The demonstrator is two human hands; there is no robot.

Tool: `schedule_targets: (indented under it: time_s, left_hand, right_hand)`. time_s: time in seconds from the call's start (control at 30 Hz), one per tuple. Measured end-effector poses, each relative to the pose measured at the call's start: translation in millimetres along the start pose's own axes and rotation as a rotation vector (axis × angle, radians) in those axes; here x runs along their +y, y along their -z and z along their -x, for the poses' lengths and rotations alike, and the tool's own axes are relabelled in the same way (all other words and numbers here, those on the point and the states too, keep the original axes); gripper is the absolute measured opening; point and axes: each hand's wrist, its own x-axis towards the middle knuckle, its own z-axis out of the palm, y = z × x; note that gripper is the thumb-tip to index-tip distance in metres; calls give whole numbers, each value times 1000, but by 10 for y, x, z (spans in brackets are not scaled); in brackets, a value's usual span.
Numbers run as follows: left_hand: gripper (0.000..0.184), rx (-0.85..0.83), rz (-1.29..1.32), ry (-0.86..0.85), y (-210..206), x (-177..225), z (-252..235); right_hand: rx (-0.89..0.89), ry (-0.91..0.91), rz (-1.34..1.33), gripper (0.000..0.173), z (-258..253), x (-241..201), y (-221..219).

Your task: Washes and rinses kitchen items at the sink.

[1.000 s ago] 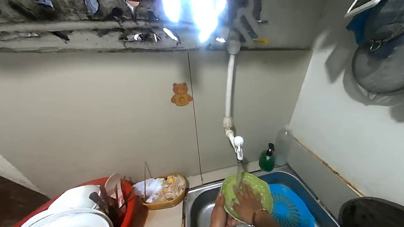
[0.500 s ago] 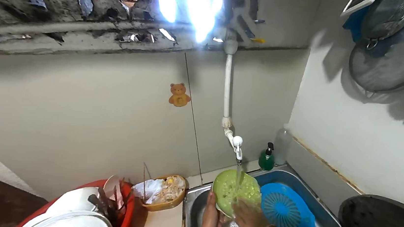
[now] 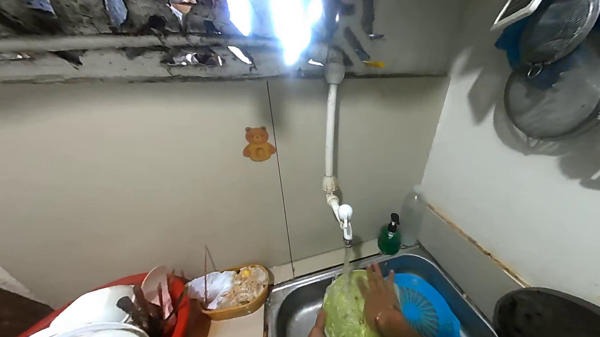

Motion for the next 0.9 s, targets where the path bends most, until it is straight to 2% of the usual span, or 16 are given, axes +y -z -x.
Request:
schedule_targets:
  time_s: [0.17,0.3,0.37,0.4,0.47,0.57,0.67,0.7,0.8,0.9]
  left_hand:
    - [57,31,77,25,-156,-39,-27]
    - [52,18,17,-117,-184,105,-183]
    - [48,23,-115,-268,-205,241,-213]
    - [49,-26,-223,-347,-217,308,-217]
    - [49,-91,-430,-476,-303,422,-189]
    - [48,-121,-662,-517,-489,564,-74]
    - [48,-167,-854,-514,-679,641,19]
    - [49,-180,-897,-515,-725,676,33]
    - [53,-211,-1012,-560,-768,839,-17]
    - [64,-185,-1269,-639,-656,1076,-132]
  right_hand:
    - [-123,91,-112,80,8,-376,-76]
    - [-138,227,-342,71,189,-592,-81]
    - [-57,291,-518,63,267,-628,-166]
    - [-21,311,-589,61,311,-646,-176]
    - [37,272,-679,62,404,-694,-100]
    - [196,153,-861,67,443,-742,-1]
    - [485,-11,-1096,57,338,-738,85]
    - [515,-29,-1135,52,310,-706,144]
    - [499,18,-1266,39,286,-584,325]
    - [402,11,-1317,33,236,-439,484]
